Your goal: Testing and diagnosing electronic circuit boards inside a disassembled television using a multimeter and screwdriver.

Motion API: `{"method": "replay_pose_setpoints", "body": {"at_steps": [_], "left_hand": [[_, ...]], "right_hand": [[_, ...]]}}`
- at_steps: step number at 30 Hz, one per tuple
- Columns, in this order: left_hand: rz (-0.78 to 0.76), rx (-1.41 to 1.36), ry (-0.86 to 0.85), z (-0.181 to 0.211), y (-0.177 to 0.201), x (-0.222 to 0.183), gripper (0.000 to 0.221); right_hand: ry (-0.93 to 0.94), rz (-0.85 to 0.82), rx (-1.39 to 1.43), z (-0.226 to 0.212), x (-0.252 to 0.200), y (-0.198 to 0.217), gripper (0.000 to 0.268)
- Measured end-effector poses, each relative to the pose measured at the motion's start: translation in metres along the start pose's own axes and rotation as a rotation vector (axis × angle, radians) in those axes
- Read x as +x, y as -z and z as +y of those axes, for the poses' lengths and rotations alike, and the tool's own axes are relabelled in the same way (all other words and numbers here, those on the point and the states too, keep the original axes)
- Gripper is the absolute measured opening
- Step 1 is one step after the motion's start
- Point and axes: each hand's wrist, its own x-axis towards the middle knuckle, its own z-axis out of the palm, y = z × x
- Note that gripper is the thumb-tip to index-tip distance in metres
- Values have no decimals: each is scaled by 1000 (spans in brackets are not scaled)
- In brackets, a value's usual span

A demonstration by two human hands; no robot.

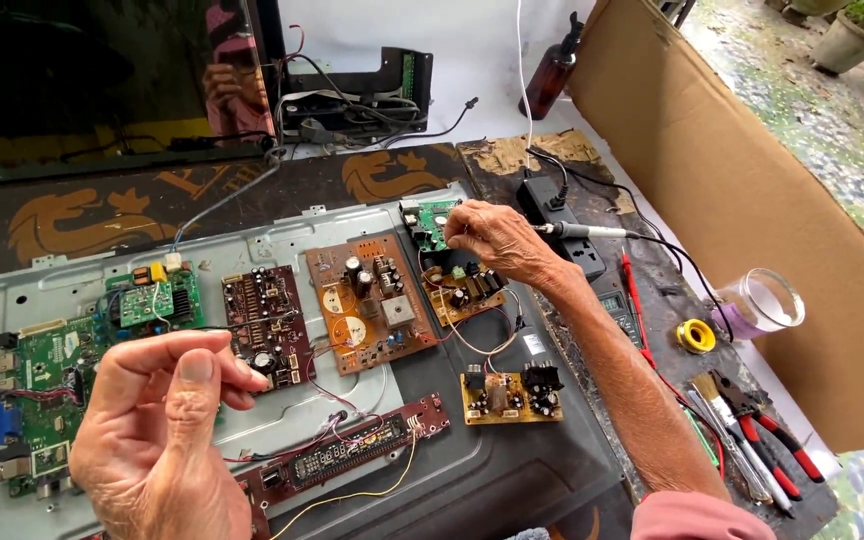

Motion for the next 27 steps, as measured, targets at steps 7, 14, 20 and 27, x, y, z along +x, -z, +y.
{"method": "replay_pose_setpoints", "body": {"at_steps": [7, 14, 20, 27], "left_hand": [[-14, -2, -27, -1, 0, 0, 20], [-11, 23, -9, 1, -1, -1, 21], [-21, 17, -15, 1, -1, -1, 21], [-25, 24, -20, 1, 0, -1, 21]], "right_hand": [[-16, 11, -6, -2, -1, 5, 3], [-4, 17, -2, -6, 0, 9, 7], [-2, 24, 14, -6, 0, 10, 8], [-16, 23, -48, -3, 3, -4, 4]]}}
